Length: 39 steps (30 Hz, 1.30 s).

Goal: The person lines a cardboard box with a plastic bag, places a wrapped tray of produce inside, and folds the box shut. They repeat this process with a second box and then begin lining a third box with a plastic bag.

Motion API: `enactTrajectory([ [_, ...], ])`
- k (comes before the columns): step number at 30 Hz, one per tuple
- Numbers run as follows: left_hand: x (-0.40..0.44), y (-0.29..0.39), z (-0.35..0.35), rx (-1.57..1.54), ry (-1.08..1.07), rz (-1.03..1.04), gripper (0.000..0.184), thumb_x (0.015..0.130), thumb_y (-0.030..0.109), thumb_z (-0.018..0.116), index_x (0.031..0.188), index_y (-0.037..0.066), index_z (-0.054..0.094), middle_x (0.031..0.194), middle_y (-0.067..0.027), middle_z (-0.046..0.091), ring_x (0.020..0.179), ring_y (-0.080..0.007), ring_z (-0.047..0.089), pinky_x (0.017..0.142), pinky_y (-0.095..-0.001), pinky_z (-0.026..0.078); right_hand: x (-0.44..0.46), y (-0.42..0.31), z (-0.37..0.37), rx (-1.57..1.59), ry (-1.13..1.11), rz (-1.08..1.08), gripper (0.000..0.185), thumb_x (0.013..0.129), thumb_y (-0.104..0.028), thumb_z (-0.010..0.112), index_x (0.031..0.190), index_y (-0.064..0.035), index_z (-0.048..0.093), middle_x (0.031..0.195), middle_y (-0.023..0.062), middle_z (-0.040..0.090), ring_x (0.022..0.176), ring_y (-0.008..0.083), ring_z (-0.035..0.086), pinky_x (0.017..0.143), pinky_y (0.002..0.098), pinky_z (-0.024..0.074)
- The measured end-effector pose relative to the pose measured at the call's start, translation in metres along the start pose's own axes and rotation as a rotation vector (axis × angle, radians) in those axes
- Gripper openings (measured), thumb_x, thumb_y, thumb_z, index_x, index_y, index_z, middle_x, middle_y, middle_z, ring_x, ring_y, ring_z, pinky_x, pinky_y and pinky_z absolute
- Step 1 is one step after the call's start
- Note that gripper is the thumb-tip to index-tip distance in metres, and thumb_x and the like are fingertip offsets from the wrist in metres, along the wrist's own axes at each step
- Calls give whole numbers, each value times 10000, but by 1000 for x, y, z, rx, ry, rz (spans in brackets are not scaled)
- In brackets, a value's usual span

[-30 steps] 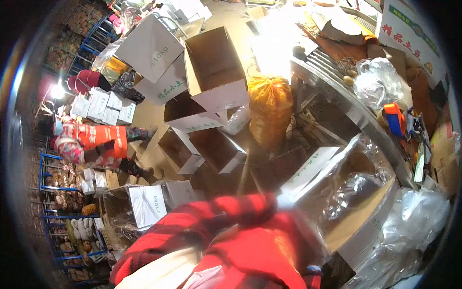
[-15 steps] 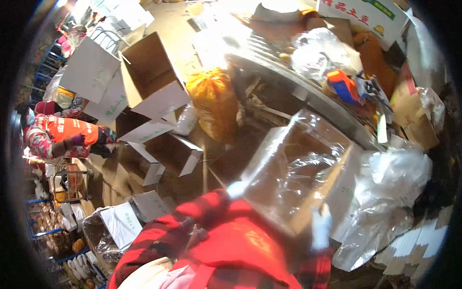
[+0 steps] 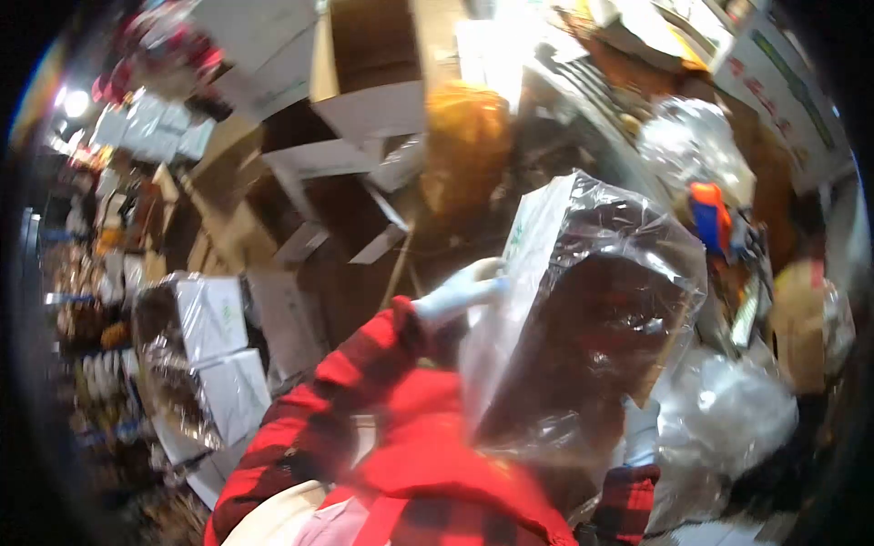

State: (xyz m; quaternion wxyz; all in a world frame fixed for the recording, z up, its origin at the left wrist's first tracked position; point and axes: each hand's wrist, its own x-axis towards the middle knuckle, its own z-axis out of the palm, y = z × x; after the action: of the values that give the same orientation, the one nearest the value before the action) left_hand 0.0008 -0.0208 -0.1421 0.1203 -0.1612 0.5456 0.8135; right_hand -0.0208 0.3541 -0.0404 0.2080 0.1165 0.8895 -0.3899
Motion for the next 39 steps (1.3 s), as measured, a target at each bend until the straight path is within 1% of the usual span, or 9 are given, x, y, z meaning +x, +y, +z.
enactTrajectory([
  [4,7,55,-7,273,452,431,205,813,251,604,845,50,577,697,-25,553,600,-122,504,581,-278,432,24,-11,7,240,-311,-78,359,760,-11,594,1109,17,512,995,77,579,834,143,537,747,275,447],
  [8,-25,45,-102,417,1122,175,153,773,210,612,859,84,591,733,-115,611,628,-268,539,653,-327,445,41,-30,29,225,-371,-210,262,773,-46,594,1029,-3,554,913,33,583,757,117,520,670,252,443],
  [13,-38,30,-128,43,929,723,259,777,188,625,907,-25,555,892,-138,578,857,-175,529,751,-315,441,15,-73,64,22,-482,-433,148,795,-111,573,902,-12,593,765,-21,568,658,73,479,573,232,404],
  [19,-218,29,-192,628,1062,-111,242,803,247,489,877,49,607,823,-206,599,797,-335,586,708,-396,447,-14,-120,117,33,-586,-723,164,794,-149,596,840,8,606,743,-14,585,662,61,496,557,230,406],
  [20,-243,-26,-217,1098,964,307,252,780,238,490,813,16,604,811,-220,589,803,-354,576,709,-424,446,-25,-131,124,28,-596,-754,164,794,-149,596,840,8,606,743,-14,585,662,61,496,557,230,406],
  [22,-254,-152,-255,1181,1051,-152,248,727,214,552,884,34,620,844,-198,601,822,-322,584,736,-389,464,-49,-146,137,83,-555,-768,172,805,-140,576,844,24,613,746,0,595,694,81,499,580,236,416],
  [28,-409,-46,-154,39,864,61,403,845,251,522,1119,-44,509,1056,-115,569,986,-191,524,868,-297,406,-84,-194,202,42,-399,-909,112,753,-92,511,760,0,575,716,2,568,616,97,491,531,271,417],
  [33,-438,6,-109,36,494,116,461,815,264,576,1170,-10,466,1058,-83,563,988,-190,526,849,-300,425,-96,-221,300,371,-552,-813,63,771,-89,534,768,-42,577,619,-24,512,495,65,436,429,245,362],
  [39,-398,-18,-109,-66,878,434,433,844,237,522,1192,-7,439,1110,-103,526,1029,-215,500,881,-325,412,-201,-245,385,835,-757,-749,175,804,-216,566,889,-64,575,719,-14,519,640,127,487,548,262,422],
])
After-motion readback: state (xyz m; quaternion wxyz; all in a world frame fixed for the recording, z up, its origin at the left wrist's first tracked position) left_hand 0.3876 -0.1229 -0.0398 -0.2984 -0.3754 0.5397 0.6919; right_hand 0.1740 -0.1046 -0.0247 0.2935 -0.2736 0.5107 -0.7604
